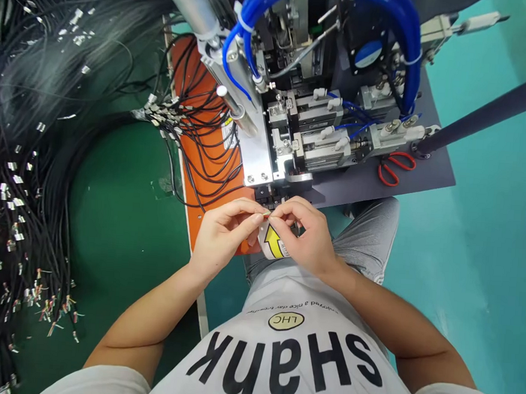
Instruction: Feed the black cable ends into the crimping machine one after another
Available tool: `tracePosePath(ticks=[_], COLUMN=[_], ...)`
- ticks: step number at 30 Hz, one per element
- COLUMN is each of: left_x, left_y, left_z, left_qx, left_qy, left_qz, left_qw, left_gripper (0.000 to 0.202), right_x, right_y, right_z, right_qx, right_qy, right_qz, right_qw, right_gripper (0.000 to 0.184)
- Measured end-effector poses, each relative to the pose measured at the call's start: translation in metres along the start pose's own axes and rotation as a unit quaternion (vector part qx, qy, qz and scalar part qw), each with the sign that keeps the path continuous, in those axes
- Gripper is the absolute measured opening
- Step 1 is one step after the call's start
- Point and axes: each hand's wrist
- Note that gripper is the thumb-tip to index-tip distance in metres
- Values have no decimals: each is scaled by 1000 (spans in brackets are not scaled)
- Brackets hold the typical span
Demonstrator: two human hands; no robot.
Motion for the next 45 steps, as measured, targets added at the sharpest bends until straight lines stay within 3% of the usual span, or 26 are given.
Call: tracePosePath(ticks=[10,23,27,30,35,39,45], left_x=[-6,3,1,1,1,-1,-3], left_y=[-8,-4,-2,-1,-1,-2,-4], left_z=[3,10,8,2,-1,3,0], left_qx=[-111,-76,-76,-102,-107,-88,-113], left_qy=[134,146,127,104,85,93,97], left_qz=[18,-30,-26,-20,-13,-9,18], left_qw=[985,986,989,989,991,992,989], left_gripper=[18,18,17,20,21,19,22], right_x=[2,9,-6,-15,-15,-13,-9], right_y=[2,-1,-9,-16,-21,-18,-13], right_z=[-2,1,6,5,-3,-7,-7], right_qx=[-23,0,60,134,186,172,77], right_qy=[38,25,-22,-107,-182,-169,-85], right_qz=[-9,-11,66,113,142,135,102], right_qw=[999,1000,996,979,955,961,988], right_gripper=[11,11,5,11,17,16,10])
Point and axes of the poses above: each hand's wrist, its own y-axis away from the middle knuckle, its own x-axis out of the palm, z = x × y, and after that the axes turned 10 degrees about x, right-handed
